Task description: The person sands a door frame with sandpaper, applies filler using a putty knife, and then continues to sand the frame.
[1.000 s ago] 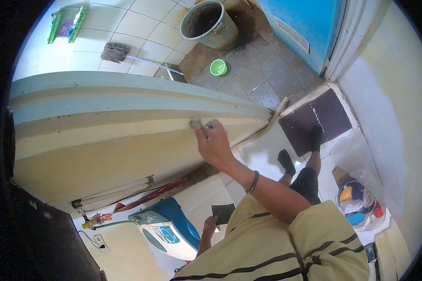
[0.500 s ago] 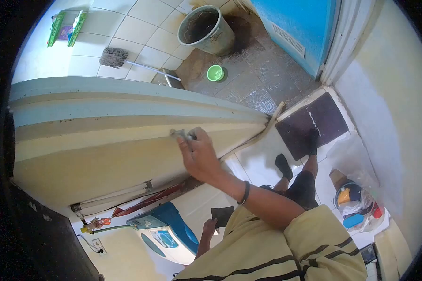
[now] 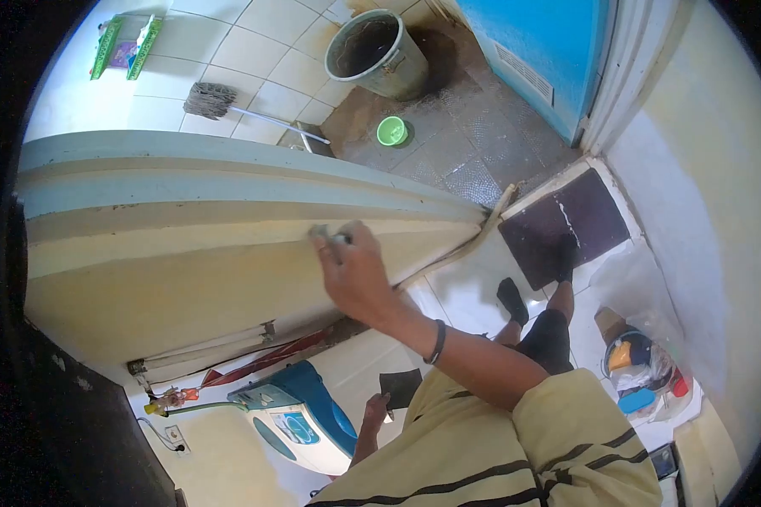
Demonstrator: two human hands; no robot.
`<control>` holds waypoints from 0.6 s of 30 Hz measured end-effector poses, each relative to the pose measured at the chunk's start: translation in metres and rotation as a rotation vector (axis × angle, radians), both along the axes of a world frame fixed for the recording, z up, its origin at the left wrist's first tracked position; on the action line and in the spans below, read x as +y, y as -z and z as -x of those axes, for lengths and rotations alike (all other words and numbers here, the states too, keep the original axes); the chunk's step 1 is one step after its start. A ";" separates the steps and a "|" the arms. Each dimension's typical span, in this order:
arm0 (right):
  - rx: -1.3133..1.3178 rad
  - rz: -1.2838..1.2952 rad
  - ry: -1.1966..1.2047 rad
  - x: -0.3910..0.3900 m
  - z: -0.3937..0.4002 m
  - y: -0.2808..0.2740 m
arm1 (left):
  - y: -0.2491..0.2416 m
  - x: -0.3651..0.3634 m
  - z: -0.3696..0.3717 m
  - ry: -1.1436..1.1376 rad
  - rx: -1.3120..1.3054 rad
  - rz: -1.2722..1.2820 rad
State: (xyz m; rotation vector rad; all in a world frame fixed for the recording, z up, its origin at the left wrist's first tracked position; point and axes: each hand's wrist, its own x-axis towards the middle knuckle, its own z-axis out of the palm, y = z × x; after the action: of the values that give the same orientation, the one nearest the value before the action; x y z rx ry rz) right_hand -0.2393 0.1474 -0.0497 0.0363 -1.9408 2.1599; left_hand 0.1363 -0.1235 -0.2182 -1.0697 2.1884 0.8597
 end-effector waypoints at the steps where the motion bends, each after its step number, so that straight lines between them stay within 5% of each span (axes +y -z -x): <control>1: 0.024 0.023 0.000 -0.003 -0.002 -0.002 | 0.005 -0.003 -0.002 -0.014 -0.020 0.011; 6: -0.078 0.077 0.027 -0.007 -0.003 0.030 | 0.003 -0.004 -0.002 -0.017 -0.044 0.015; 12: -0.130 -0.177 0.102 -0.013 -0.010 0.115 | -0.005 -0.003 0.001 -0.031 -0.017 0.020; 14: -0.428 -0.344 0.002 0.000 -0.013 0.174 | -0.005 -0.003 0.006 -0.002 0.011 0.029; 18: -0.606 -0.453 0.058 0.056 -0.038 0.207 | 0.001 0.001 0.008 -0.064 0.045 -0.077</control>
State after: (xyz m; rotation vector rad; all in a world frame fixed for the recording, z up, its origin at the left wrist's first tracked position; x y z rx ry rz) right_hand -0.2010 0.2037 -0.2572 -0.6552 -2.6779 1.7719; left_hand 0.1282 -0.1228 -0.2190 -1.0980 2.1486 0.9977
